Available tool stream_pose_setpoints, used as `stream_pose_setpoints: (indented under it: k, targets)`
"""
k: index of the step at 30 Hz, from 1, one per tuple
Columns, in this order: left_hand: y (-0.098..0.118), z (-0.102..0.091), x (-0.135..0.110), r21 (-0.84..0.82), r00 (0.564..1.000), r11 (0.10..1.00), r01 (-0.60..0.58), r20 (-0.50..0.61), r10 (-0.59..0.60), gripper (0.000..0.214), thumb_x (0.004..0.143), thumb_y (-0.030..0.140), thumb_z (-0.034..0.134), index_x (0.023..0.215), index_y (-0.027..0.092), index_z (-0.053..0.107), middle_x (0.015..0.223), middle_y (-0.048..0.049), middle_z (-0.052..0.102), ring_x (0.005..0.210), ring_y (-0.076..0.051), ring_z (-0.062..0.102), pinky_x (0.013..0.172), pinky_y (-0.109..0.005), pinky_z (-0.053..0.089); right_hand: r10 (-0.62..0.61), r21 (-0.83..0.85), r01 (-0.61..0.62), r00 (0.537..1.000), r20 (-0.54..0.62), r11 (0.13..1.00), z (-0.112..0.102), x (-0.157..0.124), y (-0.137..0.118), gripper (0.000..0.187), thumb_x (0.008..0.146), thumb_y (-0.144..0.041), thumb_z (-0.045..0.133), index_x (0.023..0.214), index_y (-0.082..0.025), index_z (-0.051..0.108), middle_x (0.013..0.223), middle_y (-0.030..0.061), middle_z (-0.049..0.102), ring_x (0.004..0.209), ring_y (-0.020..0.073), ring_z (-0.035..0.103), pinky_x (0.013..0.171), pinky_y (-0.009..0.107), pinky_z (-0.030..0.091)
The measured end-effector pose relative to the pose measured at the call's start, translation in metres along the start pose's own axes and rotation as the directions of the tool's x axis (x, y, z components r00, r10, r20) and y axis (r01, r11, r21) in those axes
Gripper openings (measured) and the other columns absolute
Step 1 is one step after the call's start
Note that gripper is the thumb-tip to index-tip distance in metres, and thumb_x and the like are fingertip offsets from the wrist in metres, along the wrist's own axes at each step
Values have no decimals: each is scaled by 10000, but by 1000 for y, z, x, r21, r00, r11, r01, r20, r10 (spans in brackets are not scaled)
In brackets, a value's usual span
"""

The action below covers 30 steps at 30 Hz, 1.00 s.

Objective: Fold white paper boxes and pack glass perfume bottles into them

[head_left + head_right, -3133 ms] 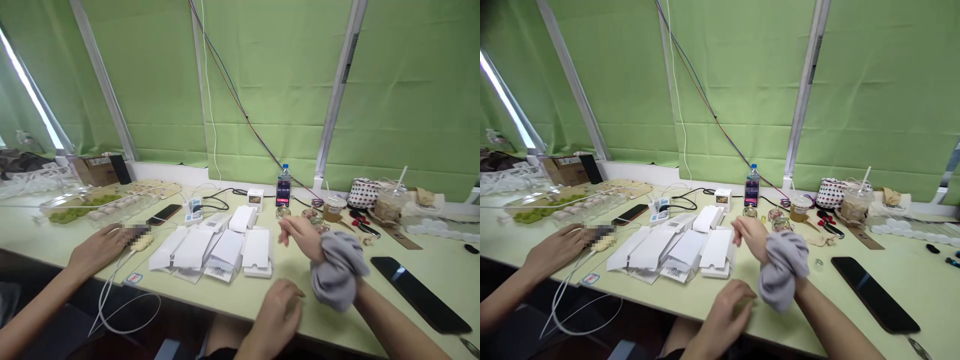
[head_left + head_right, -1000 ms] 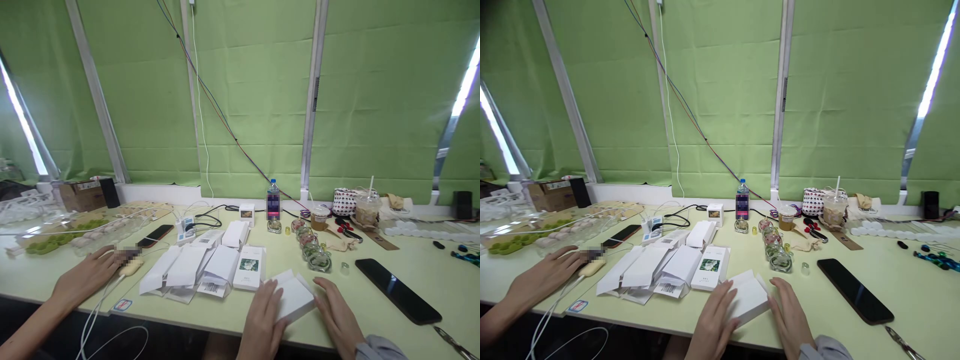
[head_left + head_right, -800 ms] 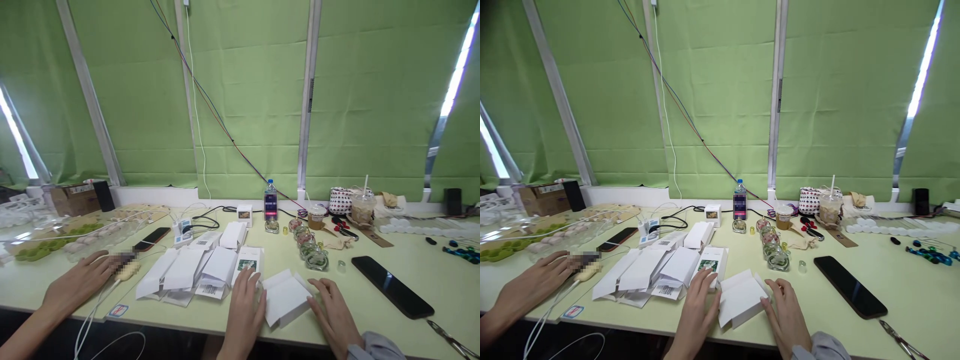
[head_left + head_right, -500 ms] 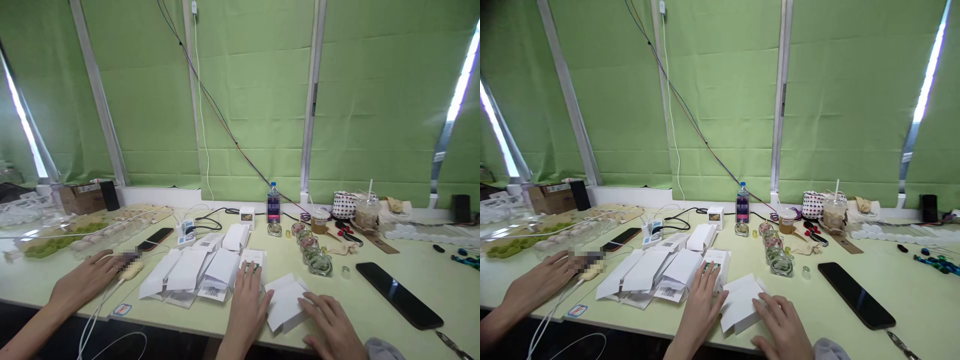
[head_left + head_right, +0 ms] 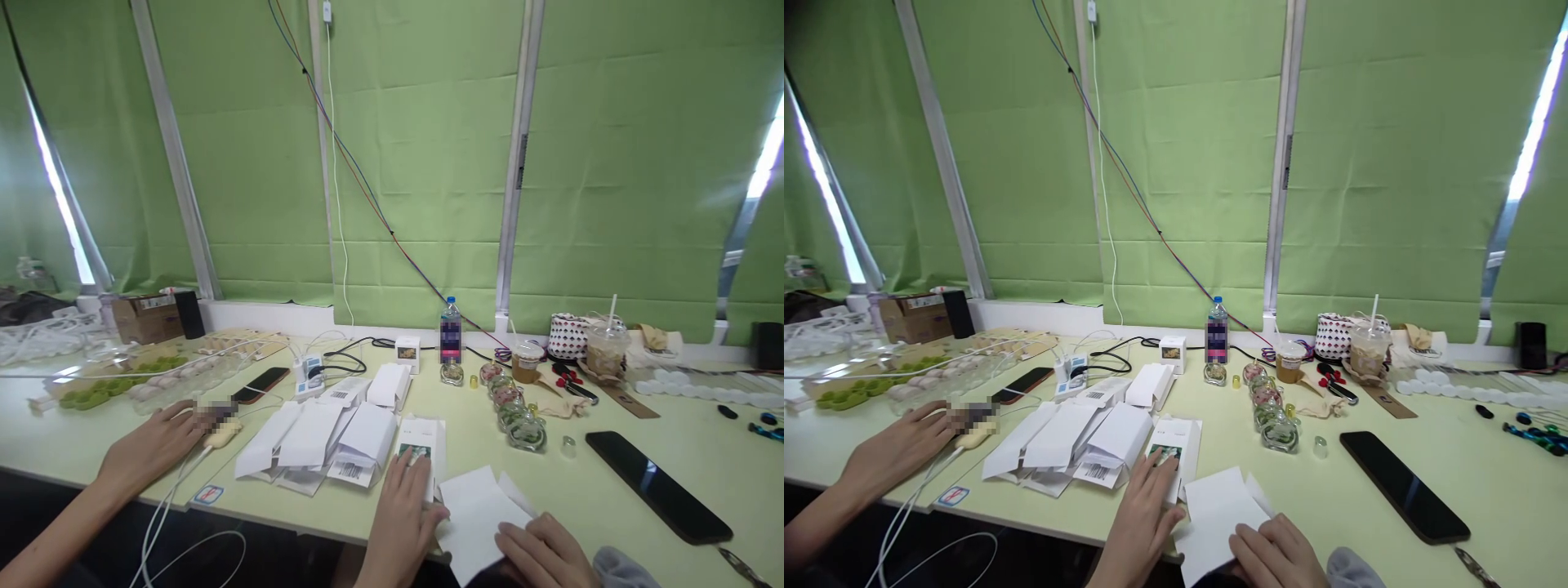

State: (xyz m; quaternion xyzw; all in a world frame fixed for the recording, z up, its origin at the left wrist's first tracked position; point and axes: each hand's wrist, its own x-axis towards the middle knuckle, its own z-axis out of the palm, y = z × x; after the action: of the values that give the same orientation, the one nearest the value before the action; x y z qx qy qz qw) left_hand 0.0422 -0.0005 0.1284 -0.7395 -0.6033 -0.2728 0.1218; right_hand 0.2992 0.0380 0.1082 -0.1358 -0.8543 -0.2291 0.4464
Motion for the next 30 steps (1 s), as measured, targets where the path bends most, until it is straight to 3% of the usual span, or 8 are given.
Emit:
stream_pose_setpoints:
  k: [5,10,12,16,19,24,27,30]
  targets:
    - [-3,-5,-9,-103,999,994,-33,-4,33,481,886,411,518,1333,237,497,1340,-75,571,1308,-295,454,1102,-515,380,255,43,-253,966,-47,966,-18,0,3,350,935,-217,523,1276,-286,564,1081,67,717,814,238,693,716,384,539]
    - [10,-22,-10,-478,990,873,99,-39,-134,504,883,508,473,1324,265,503,1414,-72,495,1371,-306,356,1140,-554,282,226,43,-223,971,-83,974,-35,34,15,325,930,-176,532,1231,-274,605,1072,77,719,885,230,697,751,351,528]
    - [23,-32,-4,-726,966,664,178,0,-259,568,868,601,423,1299,246,529,1409,-92,497,1340,-318,398,1120,-530,322,173,29,-171,982,-70,985,-38,53,18,340,934,-183,532,1261,-262,586,1096,89,710,916,228,687,758,343,519]
    - [53,-51,17,-951,899,-82,299,310,-310,736,802,736,391,1263,182,538,1274,-155,596,1132,-331,589,941,-502,496,51,-76,-53,998,-26,996,-30,90,18,327,966,-144,424,1227,-209,609,1153,132,681,879,222,683,721,336,499]
    - [65,-57,34,-903,841,-292,316,409,-354,588,777,559,622,1208,167,544,1245,-152,608,1059,-296,631,916,-461,520,-77,-117,79,997,13,990,-16,112,15,331,966,-100,367,1152,-136,639,1093,154,699,809,200,682,689,311,498]
    - [53,-49,45,-922,771,-187,339,386,-507,435,734,453,699,1042,162,600,1102,-101,665,960,-240,652,832,-382,565,59,-41,-60,998,-10,997,-8,126,20,268,983,-245,425,987,-145,674,929,109,712,783,180,653,679,283,507]
    - [39,-46,42,-900,819,57,433,366,-442,433,747,511,658,999,160,635,996,-87,678,792,-217,665,732,-356,571,304,-17,-304,953,-13,952,-13,121,32,325,952,-357,480,1155,-150,626,1088,139,658,976,256,606,826,387,503]
    - [29,-49,43,-809,832,325,489,321,-452,449,693,516,696,960,158,656,1002,-101,671,760,-224,654,698,-335,550,412,92,-437,888,204,895,-14,115,44,473,921,-464,496,1301,-185,539,1243,127,598,1105,288,558,904,434,476]
